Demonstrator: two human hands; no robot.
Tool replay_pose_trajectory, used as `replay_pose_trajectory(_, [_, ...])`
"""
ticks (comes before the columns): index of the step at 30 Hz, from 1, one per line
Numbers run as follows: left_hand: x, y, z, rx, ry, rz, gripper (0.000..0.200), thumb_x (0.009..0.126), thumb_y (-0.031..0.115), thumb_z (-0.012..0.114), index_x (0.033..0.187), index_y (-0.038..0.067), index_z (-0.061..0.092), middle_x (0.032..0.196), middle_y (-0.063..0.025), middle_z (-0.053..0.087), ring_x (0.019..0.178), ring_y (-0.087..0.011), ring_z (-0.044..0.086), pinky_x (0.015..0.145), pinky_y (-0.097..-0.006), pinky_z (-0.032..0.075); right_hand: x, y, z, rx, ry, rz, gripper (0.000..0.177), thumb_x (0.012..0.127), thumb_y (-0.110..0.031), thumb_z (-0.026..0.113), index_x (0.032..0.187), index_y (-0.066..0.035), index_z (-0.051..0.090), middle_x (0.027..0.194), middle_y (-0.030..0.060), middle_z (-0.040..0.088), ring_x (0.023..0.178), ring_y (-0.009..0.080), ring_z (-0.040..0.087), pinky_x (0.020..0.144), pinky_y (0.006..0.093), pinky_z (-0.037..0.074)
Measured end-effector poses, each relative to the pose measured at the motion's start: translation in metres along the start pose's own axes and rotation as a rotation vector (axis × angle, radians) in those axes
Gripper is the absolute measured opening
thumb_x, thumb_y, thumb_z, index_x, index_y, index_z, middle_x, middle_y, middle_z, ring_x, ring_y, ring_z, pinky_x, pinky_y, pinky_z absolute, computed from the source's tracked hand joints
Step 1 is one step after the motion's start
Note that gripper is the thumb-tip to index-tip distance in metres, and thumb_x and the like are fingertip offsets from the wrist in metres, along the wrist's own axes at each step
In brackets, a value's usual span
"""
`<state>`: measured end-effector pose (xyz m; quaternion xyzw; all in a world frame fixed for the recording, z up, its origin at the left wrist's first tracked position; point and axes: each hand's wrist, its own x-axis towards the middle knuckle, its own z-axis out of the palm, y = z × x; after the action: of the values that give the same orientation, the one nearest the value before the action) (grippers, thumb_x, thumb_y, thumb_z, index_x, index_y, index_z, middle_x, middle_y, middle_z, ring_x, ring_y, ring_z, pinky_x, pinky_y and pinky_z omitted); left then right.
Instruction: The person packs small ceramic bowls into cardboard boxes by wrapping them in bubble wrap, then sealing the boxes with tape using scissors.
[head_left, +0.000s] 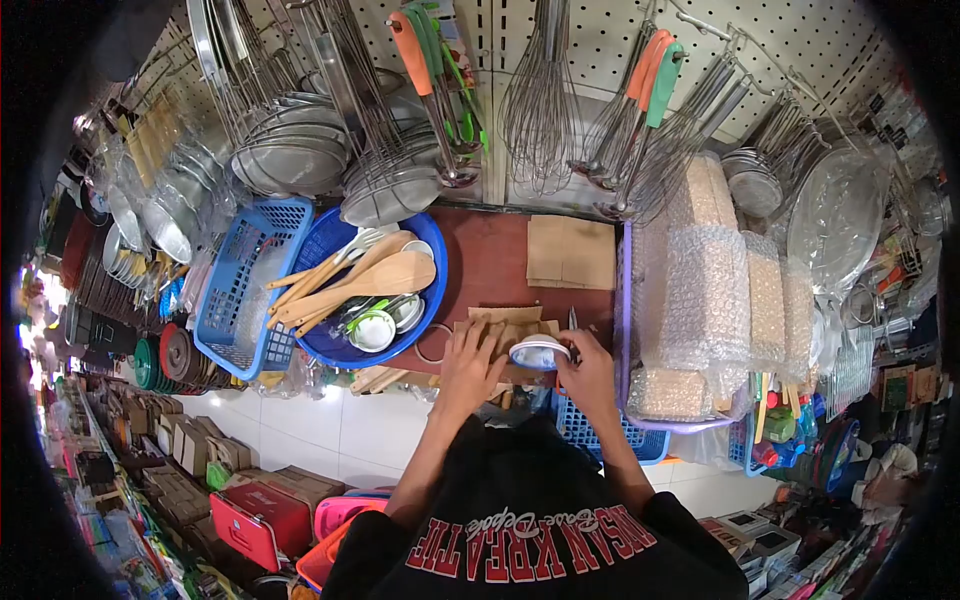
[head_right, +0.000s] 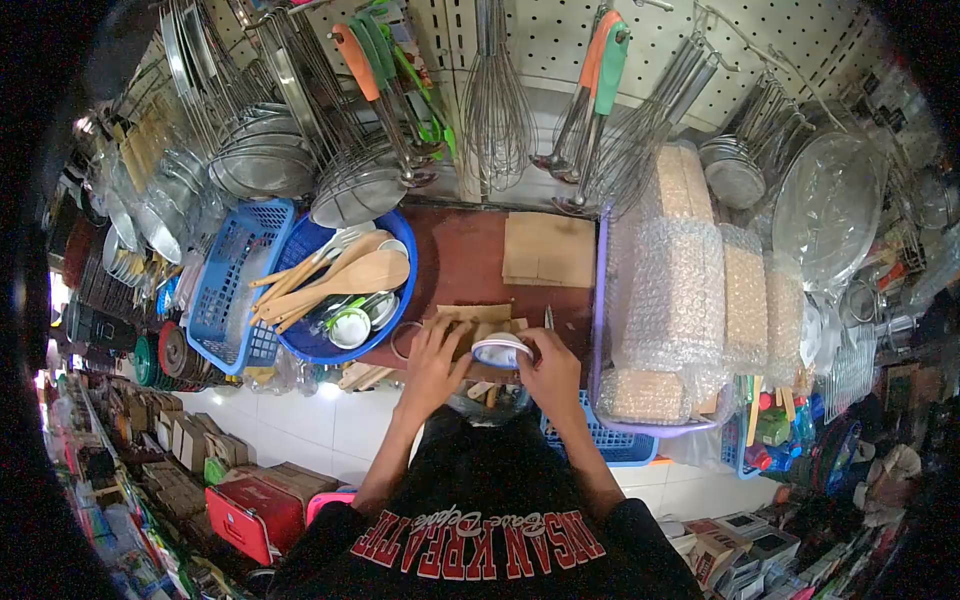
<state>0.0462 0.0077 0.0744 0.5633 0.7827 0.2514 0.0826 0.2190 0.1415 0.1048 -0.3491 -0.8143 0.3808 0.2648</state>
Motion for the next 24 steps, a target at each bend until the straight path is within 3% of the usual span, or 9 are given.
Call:
replay_pose_trajectory(3, [0.008, -0.013, 0.012, 0.035, -0.057, -0.042, 0.095, 0.079, 0.027, 0.078, 0.156, 0.006, 0.026, 0.154, -0.0236, 0.035, 0.146, -0.0386, 0.029, 0.12, -0.0522, 0.024, 0.012, -0.002, 0.014, -0.158, -0.015, -0.094, 0.027, 0.08, -0.011, 0.072, 0.106, -0.013, 0.064, 0.095, 0.0099, 0.067, 0.083, 0.0326, 0.069, 0.067, 0.0423, 0.056])
replay_pose_trajectory(4, [0.01, -0.021, 0.018, 0.071, -0.12, -0.031, 0.114, 0.074, 0.035, 0.083, 0.159, 0.004, 0.013, 0.156, -0.0261, 0.031, 0.148, -0.0392, 0.026, 0.121, -0.0529, 0.021, 0.017, 0.001, 0.023, -0.205, -0.029, -0.12, 0.027, 0.08, -0.012, 0.072, 0.106, -0.014, 0.063, 0.096, 0.0097, 0.067, 0.083, 0.0326, 0.07, 0.067, 0.0423, 0.056])
replay_pose_trajectory(8, [0.008, -0.033, 0.031, -0.055, -0.1, -0.046, 0.122, 0.068, 0.042, 0.086, 0.157, 0.0, 0.014, 0.155, -0.0264, 0.032, 0.147, -0.0397, 0.027, 0.121, -0.0515, 0.023, 0.029, 0.022, 0.053, -0.37, -0.112, -0.147, 0.028, 0.081, -0.017, 0.072, 0.107, -0.014, 0.064, 0.101, 0.0087, 0.067, 0.084, 0.0326, 0.07, 0.069, 0.0438, 0.057])
replay_pose_trajectory(17, [0.006, -0.043, 0.038, -0.061, -0.068, -0.033, 0.12, 0.067, 0.048, 0.085, 0.155, -0.001, 0.021, 0.155, -0.0217, 0.035, 0.143, -0.0382, 0.034, 0.118, -0.051, 0.026, 0.033, 0.056, 0.097, -0.513, -0.211, -0.143, 0.027, 0.075, -0.015, 0.075, 0.1, -0.012, 0.068, 0.095, 0.0107, 0.07, 0.093, 0.0312, 0.069, 0.075, 0.0419, 0.057])
replay_pose_trajectory(21, [0.004, -0.049, 0.043, -0.061, -0.037, 0.011, 0.106, 0.075, 0.044, 0.081, 0.154, -0.001, 0.026, 0.155, -0.0215, 0.037, 0.144, -0.0377, 0.034, 0.119, -0.0506, 0.025, 0.034, 0.053, 0.093, -0.487, -0.227, -0.085, 0.029, 0.076, -0.015, 0.076, 0.104, -0.011, 0.069, 0.098, 0.0117, 0.07, 0.094, 0.0312, 0.069, 0.08, 0.0413, 0.057])
replay_pose_trajectory(24, [0.003, -0.054, 0.044, -0.07, 0.004, 0.048, 0.092, 0.082, 0.038, 0.076, 0.152, -0.001, 0.031, 0.155, -0.0213, 0.037, 0.144, -0.0371, 0.034, 0.12, -0.0506, 0.024, 0.031, 0.054, 0.087, -0.338, -0.241, -0.07, 0.035, 0.081, -0.017, 0.074, 0.114, -0.009, 0.068, 0.11, 0.0142, 0.067, 0.104, 0.0309, 0.065, 0.087, 0.0426, 0.055])
